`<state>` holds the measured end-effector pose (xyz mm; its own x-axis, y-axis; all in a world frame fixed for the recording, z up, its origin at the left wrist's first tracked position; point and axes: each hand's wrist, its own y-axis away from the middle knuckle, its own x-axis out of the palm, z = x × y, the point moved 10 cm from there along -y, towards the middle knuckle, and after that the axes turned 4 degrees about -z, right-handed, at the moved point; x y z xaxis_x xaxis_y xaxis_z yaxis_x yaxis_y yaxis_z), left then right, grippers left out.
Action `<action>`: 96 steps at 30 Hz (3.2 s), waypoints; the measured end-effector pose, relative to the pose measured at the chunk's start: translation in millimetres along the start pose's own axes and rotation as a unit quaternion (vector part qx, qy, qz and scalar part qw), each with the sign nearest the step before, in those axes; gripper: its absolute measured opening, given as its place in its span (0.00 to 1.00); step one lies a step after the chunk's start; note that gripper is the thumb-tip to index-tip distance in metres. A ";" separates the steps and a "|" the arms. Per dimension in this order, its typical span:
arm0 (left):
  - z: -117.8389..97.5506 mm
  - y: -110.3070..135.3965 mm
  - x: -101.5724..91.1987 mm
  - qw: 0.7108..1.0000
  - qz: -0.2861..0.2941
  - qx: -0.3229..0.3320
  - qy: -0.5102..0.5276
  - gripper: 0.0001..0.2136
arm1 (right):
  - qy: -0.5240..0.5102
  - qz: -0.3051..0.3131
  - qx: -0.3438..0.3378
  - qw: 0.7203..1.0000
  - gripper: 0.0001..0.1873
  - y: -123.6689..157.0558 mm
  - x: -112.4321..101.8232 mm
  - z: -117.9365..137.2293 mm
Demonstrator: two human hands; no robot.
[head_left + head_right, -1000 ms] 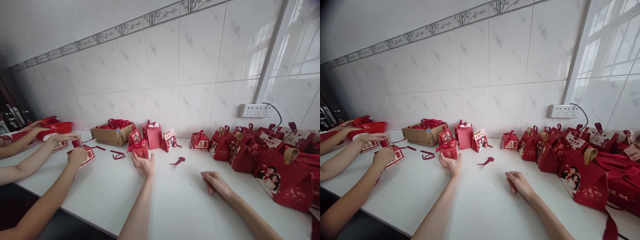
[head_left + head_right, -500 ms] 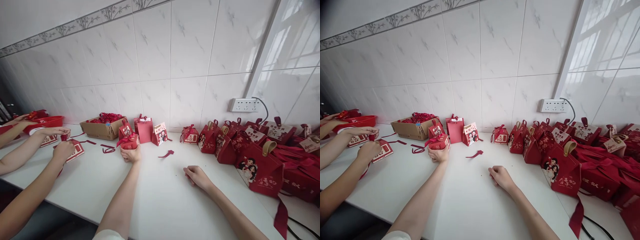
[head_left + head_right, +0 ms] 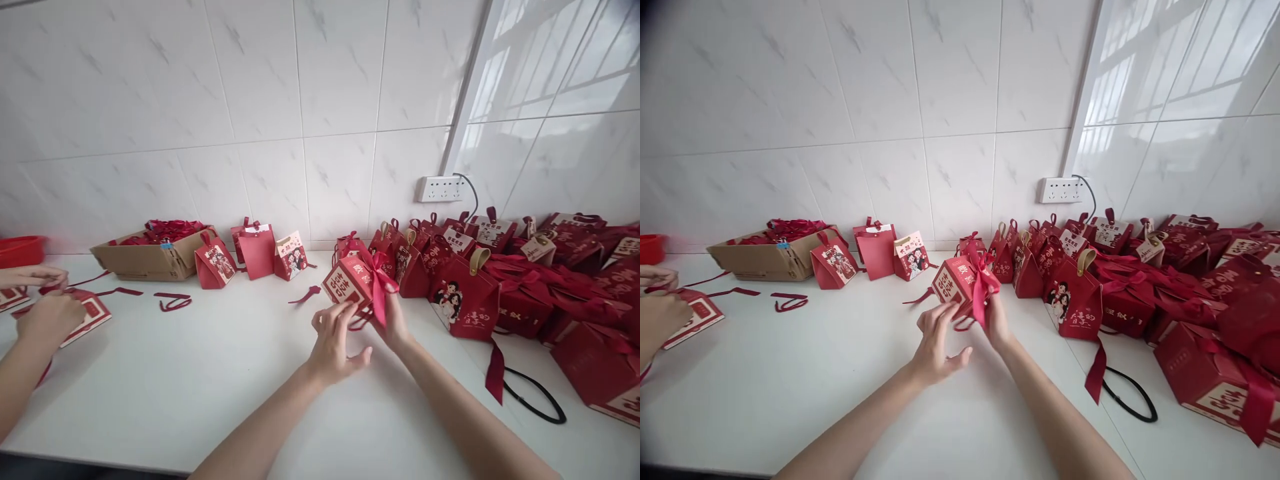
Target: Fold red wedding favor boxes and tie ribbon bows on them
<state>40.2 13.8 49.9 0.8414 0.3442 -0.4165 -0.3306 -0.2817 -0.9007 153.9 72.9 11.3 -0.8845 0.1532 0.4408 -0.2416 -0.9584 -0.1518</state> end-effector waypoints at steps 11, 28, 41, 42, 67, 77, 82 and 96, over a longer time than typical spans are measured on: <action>66.5 1.7 -0.9 0.960 0.129 -0.167 0.185 0.51 | 0.116 0.112 0.059 0.985 0.12 -0.7 -5.2 -2.1; 89.4 2.6 4.7 0.885 0.091 -0.349 0.296 0.26 | 0.418 0.136 0.130 0.889 0.30 15.3 -19.1 26.0; 95.6 1.6 -0.9 0.841 0.059 -0.405 0.354 0.12 | 0.417 0.126 0.096 0.895 0.24 7.9 -18.7 28.9; 93.2 2.3 1.8 0.834 0.072 -0.405 0.369 0.13 | 0.425 0.117 0.095 0.893 0.24 8.1 -18.8 30.5; 68.2 -2.7 8.2 0.837 0.162 -0.332 0.404 0.22 | 0.363 0.246 0.123 0.890 0.17 30.0 0.9 32.6; 66.7 2.0 10.8 0.823 0.190 -0.335 0.417 0.18 | 0.340 0.263 0.135 0.893 0.16 32.0 1.1 31.7; 68.3 3.2 12.3 0.816 0.187 -0.352 0.418 0.18 | 0.319 0.277 0.138 0.896 0.16 34.1 4.7 33.1; 83.6 9.1 14.7 0.775 0.130 -0.450 0.424 0.13 | 0.317 0.310 0.116 0.889 0.17 34.7 9.5 31.4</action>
<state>13.8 91.1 25.3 0.9009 -0.4341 0.0045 -0.4253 -0.8847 -0.1907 149.6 33.5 38.0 -0.8838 -0.3876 -0.2620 0.3945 -0.9185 0.0278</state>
